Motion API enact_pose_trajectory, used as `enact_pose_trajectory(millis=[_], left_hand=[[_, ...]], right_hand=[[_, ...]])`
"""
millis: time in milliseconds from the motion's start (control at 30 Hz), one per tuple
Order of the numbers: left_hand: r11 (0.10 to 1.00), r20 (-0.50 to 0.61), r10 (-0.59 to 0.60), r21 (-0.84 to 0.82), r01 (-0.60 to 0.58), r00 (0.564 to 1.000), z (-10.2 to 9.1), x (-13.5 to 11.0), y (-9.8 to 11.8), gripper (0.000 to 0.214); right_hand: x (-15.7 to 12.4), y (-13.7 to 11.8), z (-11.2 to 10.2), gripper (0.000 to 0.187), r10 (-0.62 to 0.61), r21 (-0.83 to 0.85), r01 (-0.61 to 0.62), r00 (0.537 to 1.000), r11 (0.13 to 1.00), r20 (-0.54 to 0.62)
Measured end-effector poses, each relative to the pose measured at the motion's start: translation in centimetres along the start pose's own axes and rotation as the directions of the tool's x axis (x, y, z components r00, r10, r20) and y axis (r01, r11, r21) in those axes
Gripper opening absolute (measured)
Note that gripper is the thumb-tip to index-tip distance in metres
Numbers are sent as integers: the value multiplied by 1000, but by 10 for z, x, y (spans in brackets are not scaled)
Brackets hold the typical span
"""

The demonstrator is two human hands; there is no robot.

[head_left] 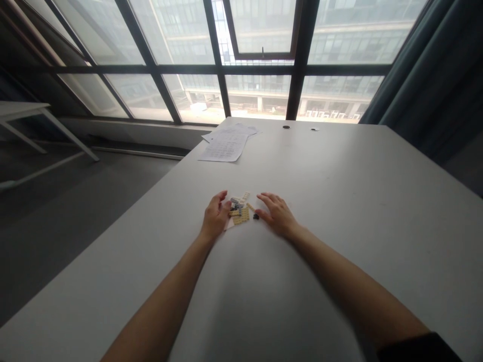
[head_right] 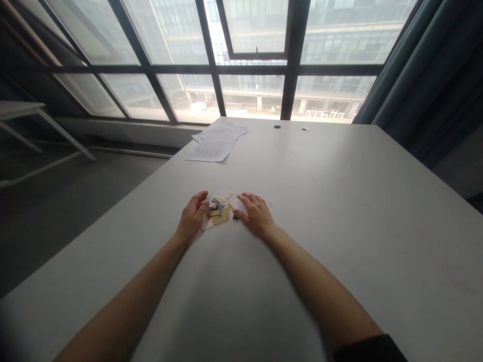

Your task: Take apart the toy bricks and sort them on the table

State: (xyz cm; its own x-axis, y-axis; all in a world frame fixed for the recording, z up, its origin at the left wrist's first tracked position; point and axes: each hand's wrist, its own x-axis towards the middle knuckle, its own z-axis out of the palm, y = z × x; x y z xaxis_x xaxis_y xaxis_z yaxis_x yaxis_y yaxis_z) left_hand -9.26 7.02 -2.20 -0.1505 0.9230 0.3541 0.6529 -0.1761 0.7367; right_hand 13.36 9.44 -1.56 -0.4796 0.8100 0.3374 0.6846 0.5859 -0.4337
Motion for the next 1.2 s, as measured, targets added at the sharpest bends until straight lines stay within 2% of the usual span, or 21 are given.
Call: enact_pose_trajectory(millis=[67, 167, 267, 333, 667, 900, 1000, 1100, 1200], left_hand=[[1000, -20, 0, -1, 0, 1000, -6, -4, 0, 38], [988, 29, 111, 102, -114, 993, -15, -15, 6, 25], [935, 124, 204, 269, -231, 971, -19, -25, 12, 28], [903, 143, 209, 351, -247, 967, -19, -29, 13, 29], [895, 77, 142, 416, -161, 987, -6, -20, 10, 19], [892, 93, 170, 408, -193, 981, -7, -18, 9, 19], [892, 58, 199, 402, -206, 978, -10, -18, 12, 18], [904, 15, 213, 377, -203, 977, -9, -21, 24, 17], [913, 78, 256, 307, -268, 963, 5, -30, 51, 15]], right_hand=[[-15, 7, -10, 43, 20, 36, -19, 1000, 999, -23], [-42, 17, -25, 39, 34, 54, -33, 999, 998, -11], [-65, 23, -34, 38, 44, 35, -44, 999, 998, -15], [-71, 25, -34, 37, 43, 17, -43, 999, 999, -13], [-69, 14, -27, 35, 9, -51, -10, 1000, 999, -19], [-74, 14, -29, 35, 27, -49, -30, 998, 998, -52], [-73, 13, -28, 34, 40, -32, -42, 997, 999, -69], [-71, 13, -28, 33, 44, 1, -45, 995, 999, -93], [-71, 15, -30, 32, 49, 43, -43, 988, 998, -147]])
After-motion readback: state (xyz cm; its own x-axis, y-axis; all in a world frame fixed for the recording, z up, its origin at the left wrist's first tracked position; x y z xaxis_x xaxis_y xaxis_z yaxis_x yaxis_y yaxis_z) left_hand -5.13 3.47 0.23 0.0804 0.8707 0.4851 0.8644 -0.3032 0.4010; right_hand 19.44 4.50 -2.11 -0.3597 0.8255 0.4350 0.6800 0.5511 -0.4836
